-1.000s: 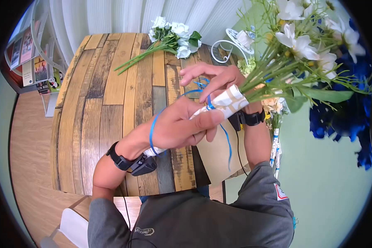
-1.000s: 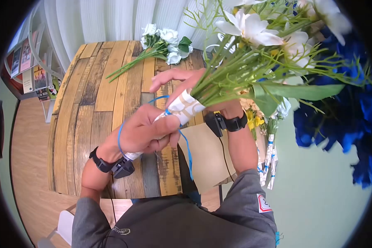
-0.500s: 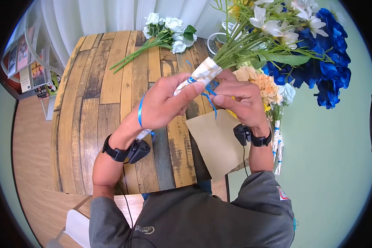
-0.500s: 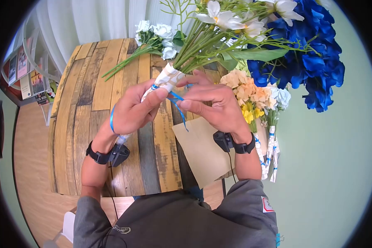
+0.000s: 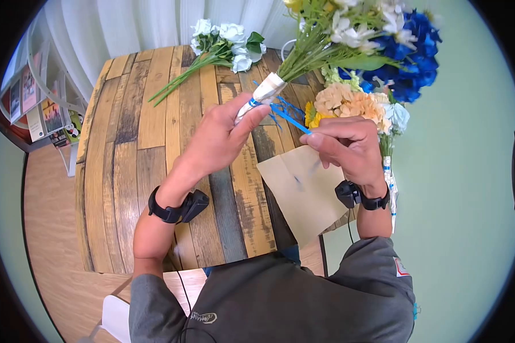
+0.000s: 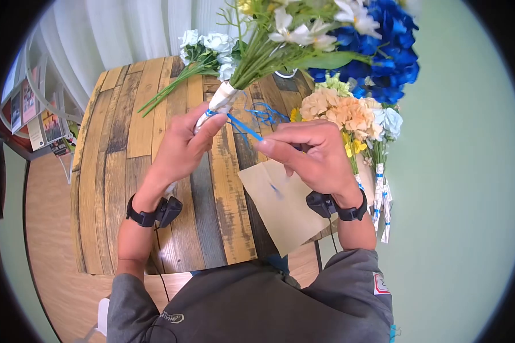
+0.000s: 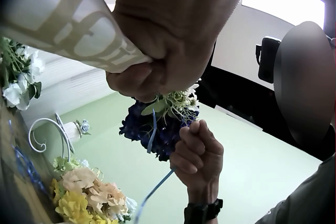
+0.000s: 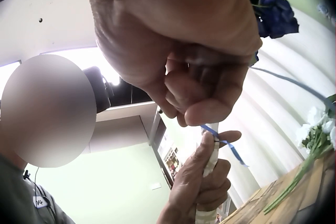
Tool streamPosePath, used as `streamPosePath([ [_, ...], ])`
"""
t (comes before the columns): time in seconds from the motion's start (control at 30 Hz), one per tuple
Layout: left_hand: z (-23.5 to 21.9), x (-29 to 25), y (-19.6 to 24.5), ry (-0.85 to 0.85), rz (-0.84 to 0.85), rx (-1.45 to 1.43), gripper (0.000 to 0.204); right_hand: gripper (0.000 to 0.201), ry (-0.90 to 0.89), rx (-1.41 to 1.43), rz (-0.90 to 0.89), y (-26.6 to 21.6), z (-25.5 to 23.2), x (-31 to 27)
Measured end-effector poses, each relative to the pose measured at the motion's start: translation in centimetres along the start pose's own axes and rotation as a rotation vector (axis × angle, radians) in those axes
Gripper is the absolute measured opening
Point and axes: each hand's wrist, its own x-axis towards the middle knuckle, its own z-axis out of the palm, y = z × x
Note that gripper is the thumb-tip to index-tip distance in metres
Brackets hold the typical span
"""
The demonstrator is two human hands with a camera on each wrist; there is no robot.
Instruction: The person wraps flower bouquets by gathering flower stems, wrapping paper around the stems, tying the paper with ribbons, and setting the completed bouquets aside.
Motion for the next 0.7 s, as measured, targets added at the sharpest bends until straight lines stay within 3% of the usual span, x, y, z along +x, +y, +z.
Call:
streamPosePath([
  [0.13,1.3,-0.1,-0.6,0.067,0.127,0.211,0.021,0.013,-0.010,-0.058,0.062,-0.4,1.0,0.1],
  [0.37,2.4,-0.2,-1.4,0.024,0.113,0.280,0.018,0.017,-0.030,-0.036,0.134,-0.5,2.5,0.9],
  [0.6,2.8,-0.2,-3.0,0.017,0.242,0.349,0.020,0.017,0.026,-0.070,0.133,-0.1,3.7,1.8],
  [0.7,3.0,-0.4,-2.7,-0.018,0.206,0.396,0.020,0.028,-0.035,0.010,0.204,-1.2,3.5,3.0],
])
